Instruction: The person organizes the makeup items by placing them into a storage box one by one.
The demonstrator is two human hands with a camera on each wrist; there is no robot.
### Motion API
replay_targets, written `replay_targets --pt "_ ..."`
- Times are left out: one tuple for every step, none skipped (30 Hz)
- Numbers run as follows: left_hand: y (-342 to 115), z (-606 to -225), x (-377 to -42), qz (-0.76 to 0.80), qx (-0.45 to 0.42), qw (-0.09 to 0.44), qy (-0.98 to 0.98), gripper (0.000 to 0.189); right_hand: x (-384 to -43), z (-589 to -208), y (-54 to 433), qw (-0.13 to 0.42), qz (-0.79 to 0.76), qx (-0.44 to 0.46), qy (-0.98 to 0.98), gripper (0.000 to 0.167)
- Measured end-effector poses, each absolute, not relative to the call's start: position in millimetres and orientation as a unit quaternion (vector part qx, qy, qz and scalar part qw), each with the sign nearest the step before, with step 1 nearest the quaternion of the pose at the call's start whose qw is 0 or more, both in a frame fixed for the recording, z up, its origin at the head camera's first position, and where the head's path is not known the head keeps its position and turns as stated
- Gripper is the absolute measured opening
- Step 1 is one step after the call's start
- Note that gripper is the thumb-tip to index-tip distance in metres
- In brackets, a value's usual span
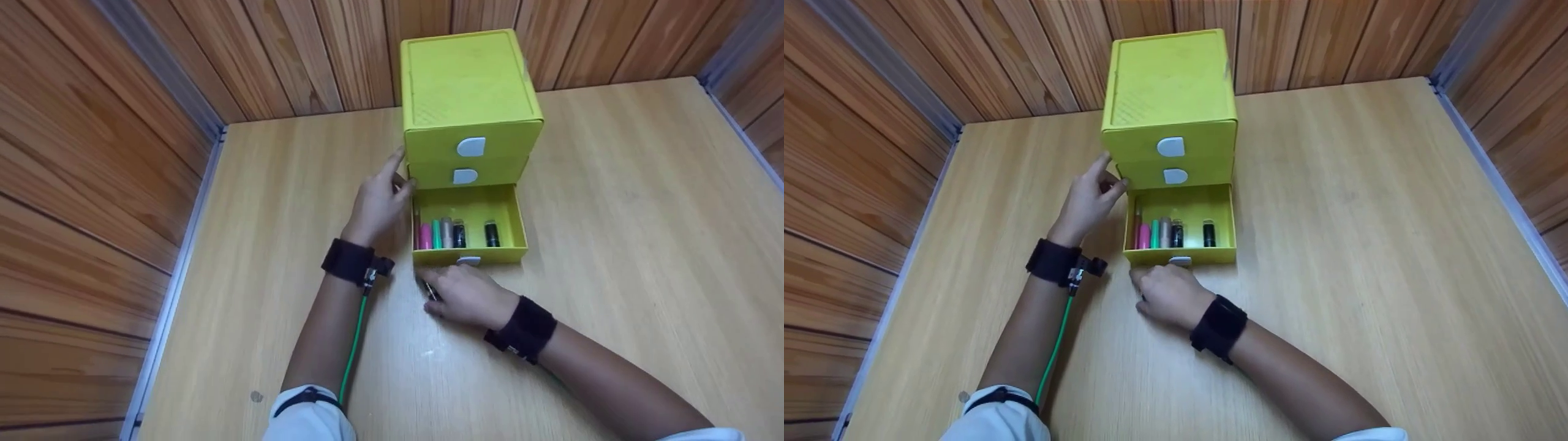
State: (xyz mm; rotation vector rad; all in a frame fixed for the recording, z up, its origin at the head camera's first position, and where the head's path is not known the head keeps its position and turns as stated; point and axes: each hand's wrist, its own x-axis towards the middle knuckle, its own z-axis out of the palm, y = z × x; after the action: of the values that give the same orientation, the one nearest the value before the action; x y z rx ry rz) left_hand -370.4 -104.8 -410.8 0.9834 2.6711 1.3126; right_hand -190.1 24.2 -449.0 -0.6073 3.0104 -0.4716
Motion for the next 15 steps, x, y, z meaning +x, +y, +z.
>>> replay_targets --pt "-103.5 -410.1 -370.6 0.418 0.314 0.007 0.852 0.066 -190.7 -447.8 24.4 0.03 -0.157 -0.198 0.967 0.046" --pt "-102.6 -409.4 -370.7 0.418 0.314 0.01 0.852 0.067 -191.3 -446.5 25.0 0.04 -0.161 -0.203 0.965 0.044" --pt "-102.0 -408.8 -370.9 0.418 0.315 0.012 0.852 0.067 -191.9 -445.1 26.1 0.047 -0.163 -0.206 0.964 0.042" --pt "-101.8 -408.4 -370.9 0.419 0.315 0.015 0.851 0.067 -192.2 -443.4 27.5 0.052 -0.164 -0.207 0.963 0.04" --pt "-101.9 -407.9 -370.9 0.418 0.314 0.018 0.852 0.068 -192.4 -441.2 29.2 0.058 -0.165 -0.209 0.962 0.039" --pt "-102.3 -407.6 -370.8 0.418 0.314 0.021 0.852 0.068 -192.4 -438.9 31.0 0.058 -0.167 -0.211 0.961 0.038" --pt "-102.7 -407.7 -370.6 0.417 0.313 0.022 0.853 0.068 -192.0 -436.4 33.0 0.056 -0.17 -0.213 0.96 0.037" --pt "-103.4 -407.9 -370.4 0.417 0.313 0.024 0.853 0.068 -191.2 -433.4 35.4 0.052 -0.176 -0.215 0.959 0.036" --pt "-104.1 -408.2 -370.2 0.415 0.313 0.024 0.854 0.068 -190.0 -429.6 37.9 0.05 -0.185 -0.213 0.958 0.035" --pt "-104.7 -408.5 -370.1 0.413 0.314 0.023 0.855 0.068 -189.1 -425.3 40.7 0.047 -0.198 -0.211 0.956 0.036" --pt "-105.2 -408.7 -370.2 0.409 0.315 0.021 0.856 0.068 -188.4 -420.5 43.8 0.043 -0.214 -0.21 0.953 0.038" --pt "-105.5 -409.0 -370.3 0.408 0.316 0.019 0.856 0.067 -187.7 -415.3 47.2 0.04 -0.235 -0.205 0.949 0.04" --pt "-106.0 -409.3 -370.5 0.405 0.318 0.016 0.857 0.067 -187.2 -409.9 51.5 0.033 -0.257 -0.202 0.944 0.043" --pt "-106.5 -409.2 -370.4 0.402 0.319 0.015 0.858 0.067 -187.5 -404.5 56.3 0.02 -0.272 -0.201 0.941 0.047" --pt "-106.8 -409.2 -370.5 0.401 0.318 0.015 0.859 0.067 -188.3 -399.6 61.5 0.003 -0.285 -0.198 0.938 0.05"
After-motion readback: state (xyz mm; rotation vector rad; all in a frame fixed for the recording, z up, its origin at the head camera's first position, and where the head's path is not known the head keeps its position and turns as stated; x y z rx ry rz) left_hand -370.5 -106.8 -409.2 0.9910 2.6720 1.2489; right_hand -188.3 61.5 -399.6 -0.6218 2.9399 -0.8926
